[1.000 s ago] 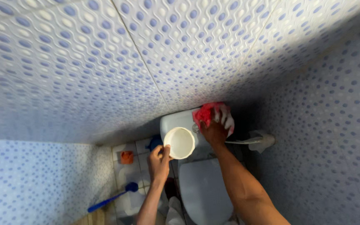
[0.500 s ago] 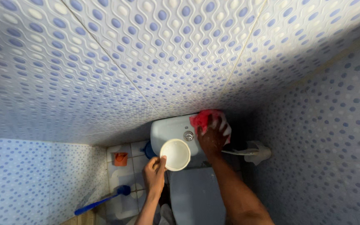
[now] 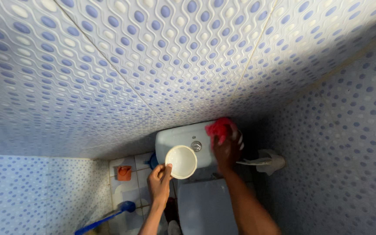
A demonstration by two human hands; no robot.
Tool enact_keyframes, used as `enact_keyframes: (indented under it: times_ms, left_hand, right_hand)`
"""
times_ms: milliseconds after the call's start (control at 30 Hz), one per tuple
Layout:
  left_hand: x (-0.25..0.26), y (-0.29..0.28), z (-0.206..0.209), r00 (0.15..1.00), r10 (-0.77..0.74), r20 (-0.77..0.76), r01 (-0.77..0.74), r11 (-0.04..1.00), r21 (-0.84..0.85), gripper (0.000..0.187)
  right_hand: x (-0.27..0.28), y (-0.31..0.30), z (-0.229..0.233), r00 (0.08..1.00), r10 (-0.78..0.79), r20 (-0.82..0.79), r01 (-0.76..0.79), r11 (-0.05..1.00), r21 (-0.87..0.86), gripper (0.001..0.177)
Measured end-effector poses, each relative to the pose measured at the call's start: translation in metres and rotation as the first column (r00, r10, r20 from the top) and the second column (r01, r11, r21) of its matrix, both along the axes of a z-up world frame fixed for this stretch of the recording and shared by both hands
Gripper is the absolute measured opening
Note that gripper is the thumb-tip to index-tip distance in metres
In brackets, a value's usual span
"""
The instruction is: The person cleans a toilet using a pink cloth and water from a small white cup. They wipe the toilet seat, lid, and tank, then rinse the surfaces with water poured from the cup.
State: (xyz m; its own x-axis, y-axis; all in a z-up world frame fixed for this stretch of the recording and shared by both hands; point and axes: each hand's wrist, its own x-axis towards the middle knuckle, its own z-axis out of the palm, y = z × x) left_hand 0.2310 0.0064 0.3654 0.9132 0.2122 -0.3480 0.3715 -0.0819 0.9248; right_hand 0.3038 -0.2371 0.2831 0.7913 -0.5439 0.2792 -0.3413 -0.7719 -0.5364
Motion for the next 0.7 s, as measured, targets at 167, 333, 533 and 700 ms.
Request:
enact_keyframes:
  times_ms: [167,333,533,700]
  left_hand:
    - [-0.013,-0.003,0.003,0.995,0.003,-0.099,-0.005,1.000,-0.011,0.041]
    - [-0.013,-0.008,0.002,0.993,-0.016,-0.115,0.012,0.999,-0.037,0.041]
    - [-0.009,-0.012,0.007,0.994,-0.015,-0.107,0.011,0.999,-0.037,0.038]
    - [-0.014,-0.005,0.007,0.998,-0.027,-0.056,0.025,0.999,-0.032,0.038]
  right_hand:
    - [0.043,-0.062,-0.036,0.991,0.128,0.036,-0.121,0.751,0.649,0.075]
    - [0.013,-0.065,-0.081,0.999,0.052,0.015,-0.047,0.710,0.703,0.082]
    - [0.000,-0.064,-0.122,0.990,-0.038,0.135,-0.072,0.689,0.721,0.091]
    - [0.064,-0.099,-0.127,0.991,0.102,0.091,-0.120,0.331,0.936,0.090]
